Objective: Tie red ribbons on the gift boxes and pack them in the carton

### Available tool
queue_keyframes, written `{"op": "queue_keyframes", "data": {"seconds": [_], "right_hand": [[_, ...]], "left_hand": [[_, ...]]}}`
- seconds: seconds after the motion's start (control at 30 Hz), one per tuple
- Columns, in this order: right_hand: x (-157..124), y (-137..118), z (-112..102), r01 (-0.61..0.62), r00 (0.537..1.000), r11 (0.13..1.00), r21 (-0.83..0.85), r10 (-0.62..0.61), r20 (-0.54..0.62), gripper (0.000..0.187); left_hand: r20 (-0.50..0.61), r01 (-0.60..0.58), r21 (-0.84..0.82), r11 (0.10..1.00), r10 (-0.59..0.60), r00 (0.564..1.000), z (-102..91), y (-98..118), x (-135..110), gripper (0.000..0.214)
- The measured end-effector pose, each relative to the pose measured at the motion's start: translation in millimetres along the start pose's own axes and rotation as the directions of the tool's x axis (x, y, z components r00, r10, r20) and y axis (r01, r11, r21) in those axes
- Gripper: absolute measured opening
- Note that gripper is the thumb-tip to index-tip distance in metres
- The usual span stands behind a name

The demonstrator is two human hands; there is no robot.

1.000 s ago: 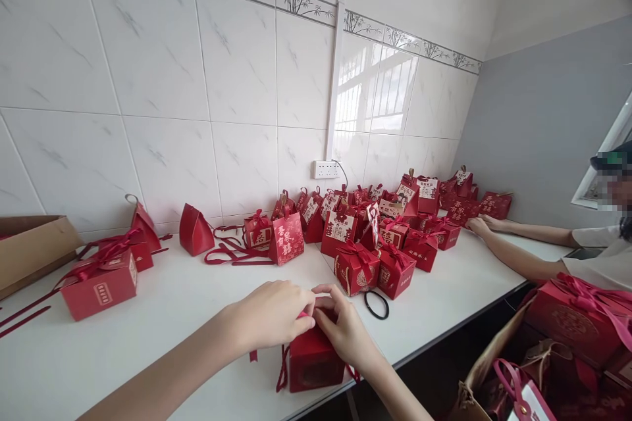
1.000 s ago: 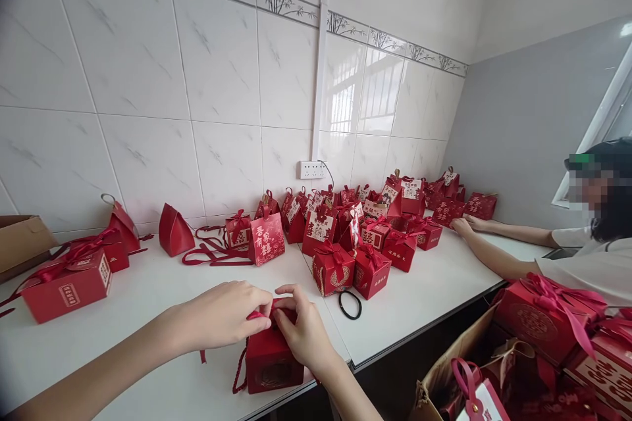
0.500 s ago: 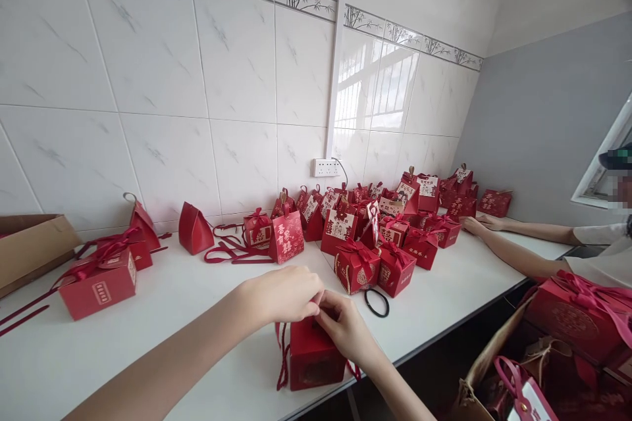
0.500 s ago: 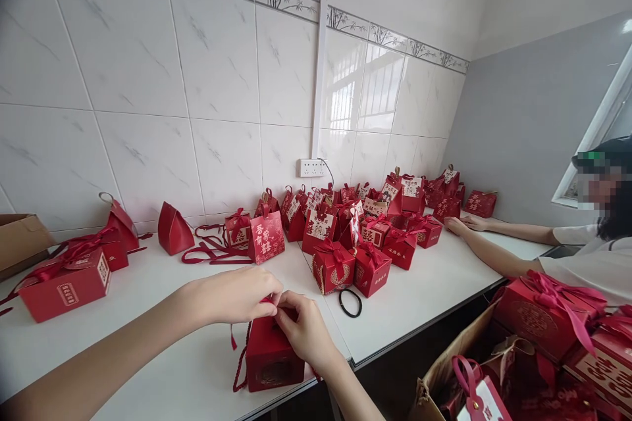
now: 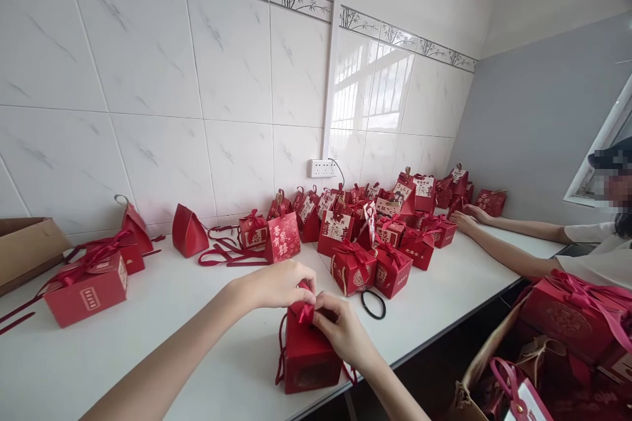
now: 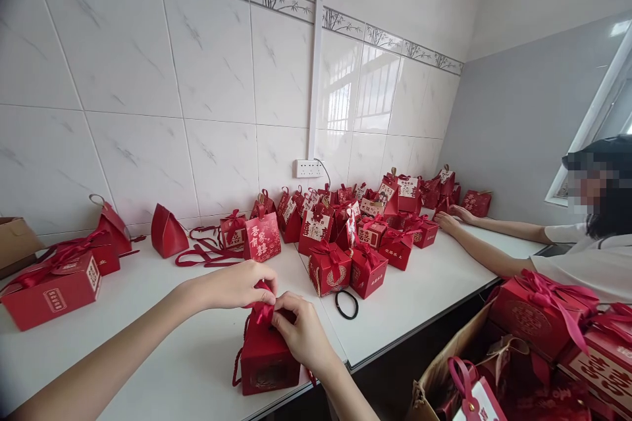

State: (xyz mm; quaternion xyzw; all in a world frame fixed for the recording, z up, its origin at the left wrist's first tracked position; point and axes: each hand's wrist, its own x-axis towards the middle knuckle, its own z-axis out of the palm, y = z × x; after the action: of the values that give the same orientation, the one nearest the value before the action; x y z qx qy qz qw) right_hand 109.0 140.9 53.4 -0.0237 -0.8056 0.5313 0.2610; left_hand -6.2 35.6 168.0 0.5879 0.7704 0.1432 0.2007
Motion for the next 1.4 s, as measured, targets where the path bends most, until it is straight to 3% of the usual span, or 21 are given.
{"op": "queue_keyframes", "data": {"seconds": [0.23, 0.33, 0.5, 0.67, 1.03, 1.2, 1.4], "right_hand": [[3, -4, 1, -0.008, 1.000, 1.000, 0.021, 0.008, 0.026, 0.018], [3, -5, 0, -0.006, 1.000, 1.000, 0.009, 0.006, 0.025, 0.017], [3, -2, 0, -0.003, 1.000, 1.000, 0.029, 0.002, 0.009, 0.017], [4, -1, 1, -0.010, 1.000, 0.999, 0.043, 0.010, -0.007, 0.018], [7, 1, 0, 0.013, 1.000, 0.998, -0.059, -0.014, -0.024, 0.018], [6, 2, -3, 0.032, 0.994, 0.989, -0.142, -0.046, -0.096, 0.019], [3, 9, -14, -0.101, 0.970, 0.987, -0.128, 0.068, -0.235, 0.018]], "left_hand": [[-0.100, 0.021, -0.189, 0.982, -0.041, 0.994, 11.9, -24, 1, 0.017], [-0.177, -0.041, -0.257, 0.966, -0.006, 0.984, 25.8, -33, 1, 0.021], [-0.346, -0.157, -0.360, 0.920, 0.025, 0.938, 54.8, -43, 2, 0.025], [-0.519, -0.205, -0.380, 0.902, -0.024, 0.854, 72.4, -48, 2, 0.020], [-0.483, -0.192, -0.392, 0.899, -0.024, 0.875, 80.7, -49, 0, 0.022], [-0.534, -0.202, -0.391, 0.898, -0.042, 0.844, 85.5, -47, 8, 0.023], [-0.527, -0.188, -0.407, 0.894, -0.062, 0.847, 89.9, -40, 18, 0.020]]}}
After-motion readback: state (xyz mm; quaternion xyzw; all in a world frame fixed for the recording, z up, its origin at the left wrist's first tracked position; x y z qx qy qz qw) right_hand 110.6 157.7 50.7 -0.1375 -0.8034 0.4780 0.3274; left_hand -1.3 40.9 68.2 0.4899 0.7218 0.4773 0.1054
